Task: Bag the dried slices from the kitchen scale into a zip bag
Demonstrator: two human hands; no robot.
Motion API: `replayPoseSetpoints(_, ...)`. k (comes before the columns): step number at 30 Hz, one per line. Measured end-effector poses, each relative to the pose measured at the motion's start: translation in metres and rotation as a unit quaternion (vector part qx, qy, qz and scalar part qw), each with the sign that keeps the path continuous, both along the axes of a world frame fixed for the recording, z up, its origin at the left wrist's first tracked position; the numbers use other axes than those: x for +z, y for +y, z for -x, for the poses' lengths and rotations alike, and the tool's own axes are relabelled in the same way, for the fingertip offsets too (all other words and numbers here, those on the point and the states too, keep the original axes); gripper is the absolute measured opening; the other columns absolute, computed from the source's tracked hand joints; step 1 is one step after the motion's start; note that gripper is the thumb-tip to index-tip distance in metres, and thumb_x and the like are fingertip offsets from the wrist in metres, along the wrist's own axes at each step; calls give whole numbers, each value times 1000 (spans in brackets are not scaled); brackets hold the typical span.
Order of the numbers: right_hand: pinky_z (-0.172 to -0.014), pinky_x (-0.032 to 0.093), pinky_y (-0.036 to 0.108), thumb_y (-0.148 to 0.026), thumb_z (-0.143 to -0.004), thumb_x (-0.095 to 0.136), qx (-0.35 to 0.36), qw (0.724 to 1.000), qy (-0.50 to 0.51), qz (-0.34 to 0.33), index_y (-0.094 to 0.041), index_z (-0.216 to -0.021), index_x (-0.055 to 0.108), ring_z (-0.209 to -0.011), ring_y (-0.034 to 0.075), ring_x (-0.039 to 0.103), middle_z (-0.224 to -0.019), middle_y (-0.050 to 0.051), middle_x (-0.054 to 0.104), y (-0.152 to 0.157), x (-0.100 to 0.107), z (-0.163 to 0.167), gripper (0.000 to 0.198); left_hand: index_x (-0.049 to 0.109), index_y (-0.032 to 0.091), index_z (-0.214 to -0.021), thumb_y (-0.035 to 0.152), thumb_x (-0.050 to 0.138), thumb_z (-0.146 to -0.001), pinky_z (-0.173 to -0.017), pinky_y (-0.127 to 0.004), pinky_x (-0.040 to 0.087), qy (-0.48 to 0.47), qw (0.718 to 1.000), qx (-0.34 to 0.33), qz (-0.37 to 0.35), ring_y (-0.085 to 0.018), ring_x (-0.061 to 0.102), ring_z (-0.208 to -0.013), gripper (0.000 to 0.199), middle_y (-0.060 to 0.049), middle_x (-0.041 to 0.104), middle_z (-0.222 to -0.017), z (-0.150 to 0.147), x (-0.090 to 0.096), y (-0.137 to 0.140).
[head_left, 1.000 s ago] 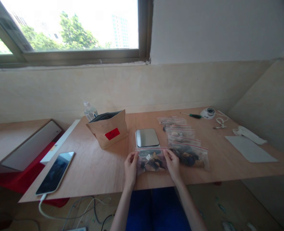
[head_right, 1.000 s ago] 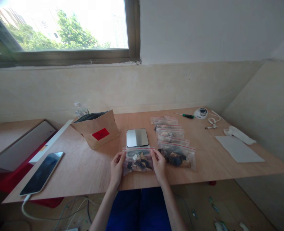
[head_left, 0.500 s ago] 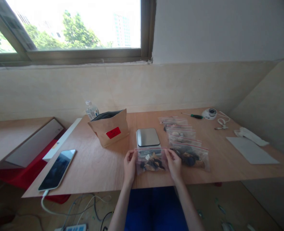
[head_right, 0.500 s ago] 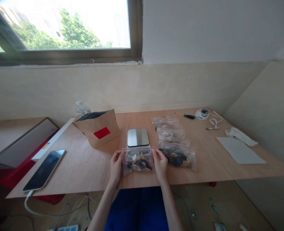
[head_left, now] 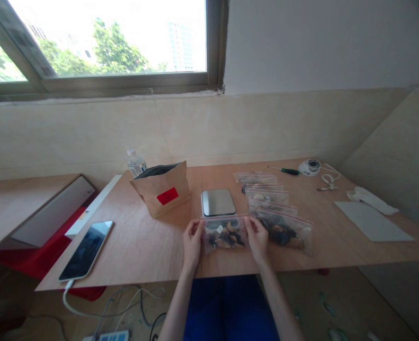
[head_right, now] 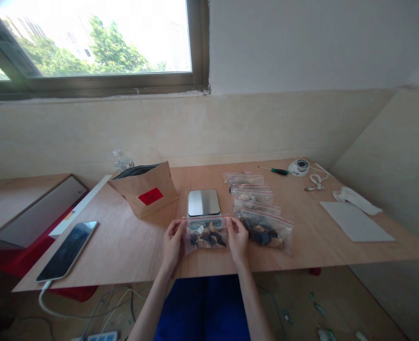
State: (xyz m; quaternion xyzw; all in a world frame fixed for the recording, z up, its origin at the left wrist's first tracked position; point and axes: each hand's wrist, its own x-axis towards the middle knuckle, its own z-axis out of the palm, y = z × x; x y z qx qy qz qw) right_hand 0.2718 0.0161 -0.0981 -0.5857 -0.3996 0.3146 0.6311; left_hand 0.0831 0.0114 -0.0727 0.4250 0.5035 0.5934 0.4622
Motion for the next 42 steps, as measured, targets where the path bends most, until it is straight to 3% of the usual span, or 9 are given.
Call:
replayPoseSetpoints(7, -64, 50, 31, -53, -74, 58, -24, 1000, 9, -1, -14, -85, 63, -70, 21, 63, -77, 8, 69, 1, -5, -2, 41, 63, 15, -83, 43, 62, -73, -56, -20, 41, -32, 999, -43, 6, -12, 54, -65, 30, -2, 62, -74, -2, -6, 2)
replayPoseSetpoints(13, -62, 51, 32, -54, -73, 59, 13, 999, 43, 6, -16, -85, 62, -69, 21, 64, -73, 6, 69, -1, -2, 1, 40, 67, 14, -80, 39, 69, -67, -66, -23, 42, -27, 998, -49, 17, -15, 58, -72, 29, -4, 67, -75, -1, -6, 2)
replayPoseSetpoints(18, -67, 50, 31, -52, -70, 63, 40, 997, 61, 7, -16, -87, 63, -74, 21, 64, -80, 6, 69, -1, -2, 0, 39, 69, 15, -81, 36, 69, -68, -72, -24, 43, -22, 999, -41, 0, -16, 60, -75, 26, -5, 69, -78, 0, -11, 3)
replayPoseSetpoints(22, -63, 48, 29, -51, -69, 64, 79, 995, 63, 22, -15, -83, 65, -70, 20, 61, -73, 5, 67, -1, -4, -1, 38, 69, 14, -85, 36, 67, -70, -73, -25, 43, -14, 999, -49, -5, -17, 60, -77, 26, -6, 69, -80, 0, -13, 3)
replayPoseSetpoints(27, -64, 47, 28, -47, -72, 63, 64, 996, 68, 11, -15, -86, 65, -71, 19, 61, -76, 5, 67, -3, -3, -1, 35, 68, 14, -84, 35, 65, -73, -73, -26, 44, -15, 998, -65, -7, -17, 60, -78, 24, -6, 68, -81, 0, -11, 2)
replayPoseSetpoints(42, -64, 47, 28, -46, -74, 61, 25, 1000, -7, -8, -15, -80, 66, -68, 18, 60, -73, 4, 67, -6, 3, -3, 32, 68, 13, -78, 35, 69, -68, -65, -24, 43, 12, 999, -31, 0, -16, 60, -71, 24, -6, 69, -75, 1, -13, 0)
